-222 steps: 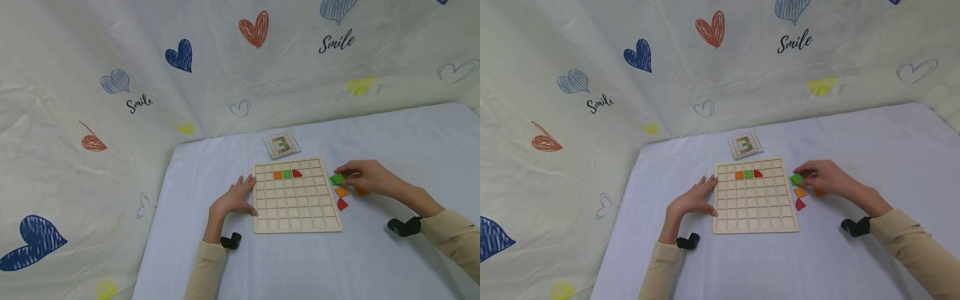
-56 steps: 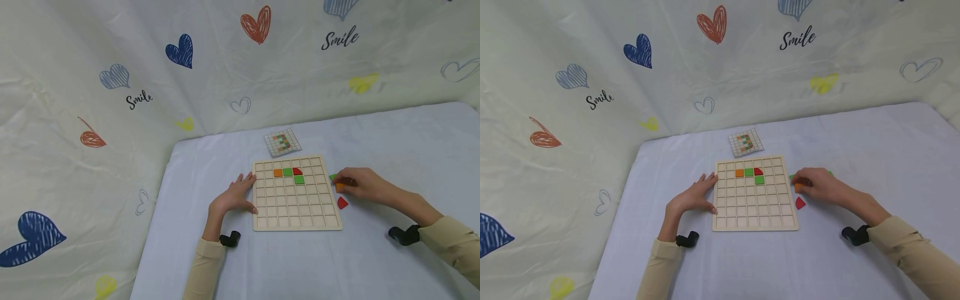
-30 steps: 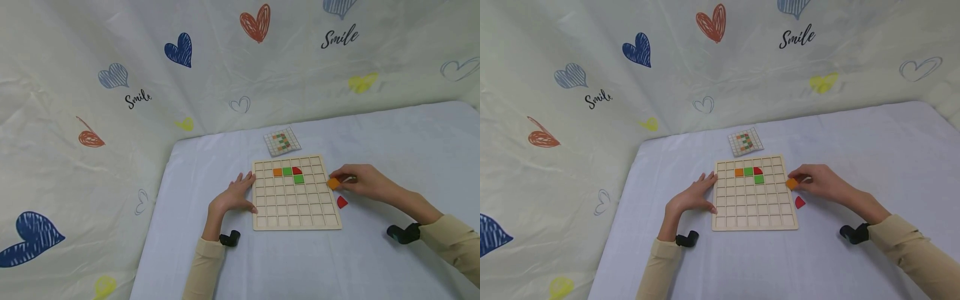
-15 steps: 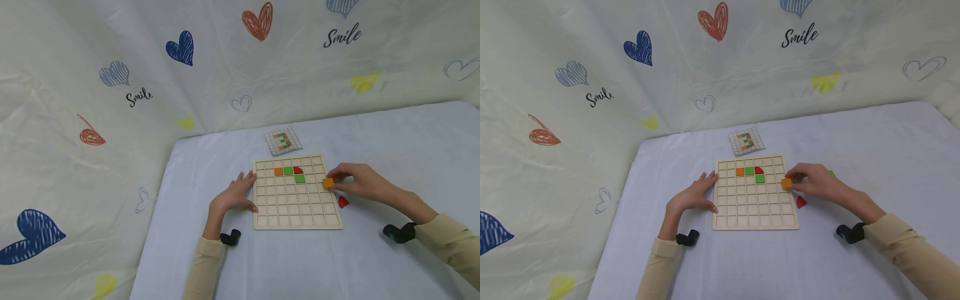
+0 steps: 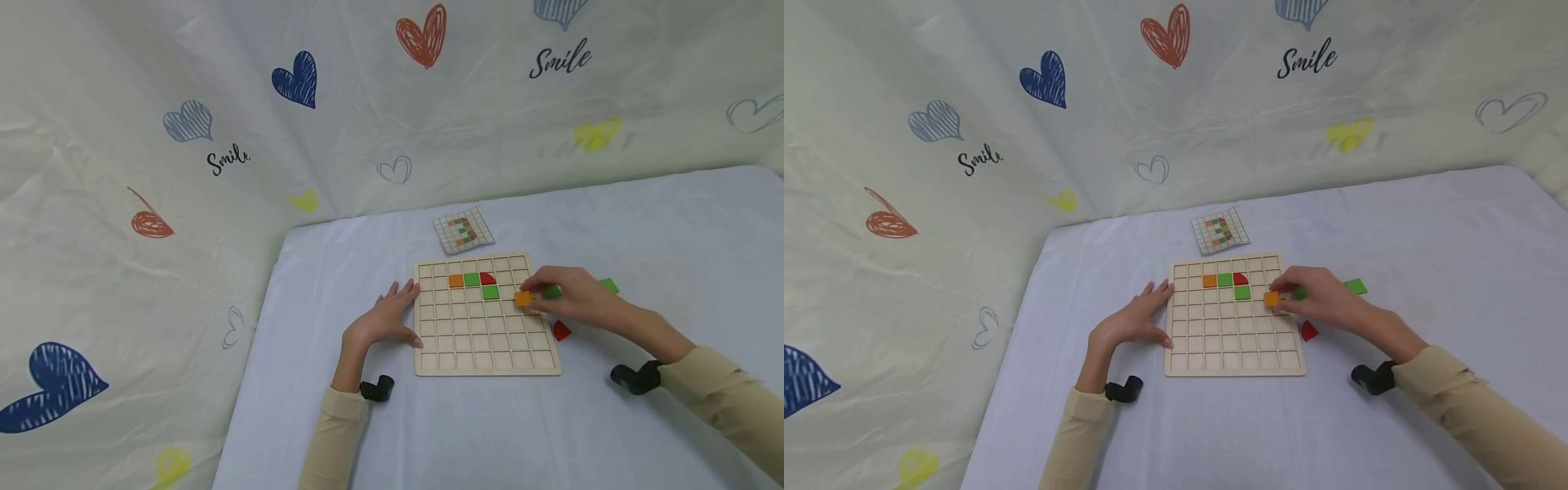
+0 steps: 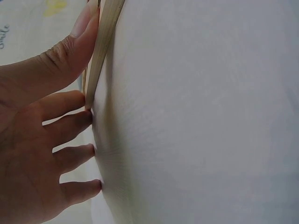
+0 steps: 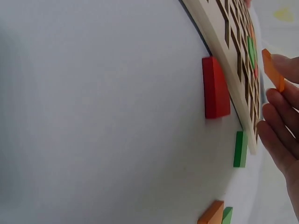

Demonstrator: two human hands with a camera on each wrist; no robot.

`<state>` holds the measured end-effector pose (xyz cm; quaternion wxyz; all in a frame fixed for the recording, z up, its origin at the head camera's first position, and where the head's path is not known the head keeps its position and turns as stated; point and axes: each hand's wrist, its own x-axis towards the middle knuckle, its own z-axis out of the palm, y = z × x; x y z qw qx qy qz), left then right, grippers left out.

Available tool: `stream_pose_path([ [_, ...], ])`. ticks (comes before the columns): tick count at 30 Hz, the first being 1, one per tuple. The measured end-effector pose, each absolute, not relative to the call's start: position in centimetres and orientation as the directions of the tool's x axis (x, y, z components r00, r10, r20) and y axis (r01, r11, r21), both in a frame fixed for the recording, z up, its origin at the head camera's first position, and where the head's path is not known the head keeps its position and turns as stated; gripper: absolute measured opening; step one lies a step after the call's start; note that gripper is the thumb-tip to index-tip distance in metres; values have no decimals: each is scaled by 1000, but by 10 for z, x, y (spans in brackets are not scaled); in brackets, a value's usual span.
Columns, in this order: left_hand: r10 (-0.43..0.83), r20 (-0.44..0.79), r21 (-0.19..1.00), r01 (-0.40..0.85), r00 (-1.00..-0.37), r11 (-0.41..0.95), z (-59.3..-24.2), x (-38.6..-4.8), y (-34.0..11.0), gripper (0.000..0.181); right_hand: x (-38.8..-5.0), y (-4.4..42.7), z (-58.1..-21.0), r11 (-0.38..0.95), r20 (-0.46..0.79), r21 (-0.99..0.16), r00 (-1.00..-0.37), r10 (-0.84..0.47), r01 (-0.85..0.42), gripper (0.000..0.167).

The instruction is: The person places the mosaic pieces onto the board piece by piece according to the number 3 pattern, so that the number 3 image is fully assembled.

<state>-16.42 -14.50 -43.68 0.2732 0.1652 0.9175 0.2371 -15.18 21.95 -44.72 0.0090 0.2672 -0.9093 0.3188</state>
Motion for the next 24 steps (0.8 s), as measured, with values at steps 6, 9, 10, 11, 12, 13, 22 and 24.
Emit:
stream_pose_path([
  [6, 430, -424, 521, 174, -797, 835, -437, -164, -144, 114, -153, 210, -448, 635, 147, -613, -857, -494, -470, 28],
  [9, 428, -423, 520, 173, -798, 837, -438, -164, -144, 114, -154, 204, -448, 634, 121, -624, -857, -501, -458, 27],
  [10, 427, -424, 518, 172, -799, 838, -438, -164, -144, 114, -155, 202, -448, 635, 113, -624, -857, -503, -455, 27],
  [11, 425, -425, 515, 172, -799, 839, -438, -164, -144, 114, -155, 199, -448, 634, 111, -624, -855, -507, -457, 27],
  [12, 424, -426, 513, 173, -799, 841, -438, -164, -144, 114, -155, 197, -448, 634, 107, -626, -854, -509, -455, 27],
  [13, 423, -429, 511, 172, -798, 842, -437, -164, -144, 113, -156, 195, -448, 632, 102, -628, -853, -513, -455, 26],
  [22, 427, -430, 516, 171, -796, 839, -437, -165, -145, 114, -154, 177, -453, 623, 118, -622, -842, -526, -475, 22],
  [24, 426, -430, 515, 171, -796, 840, -438, -165, -145, 114, -155, 175, -455, 625, 137, -606, -839, -527, -492, 22],
])
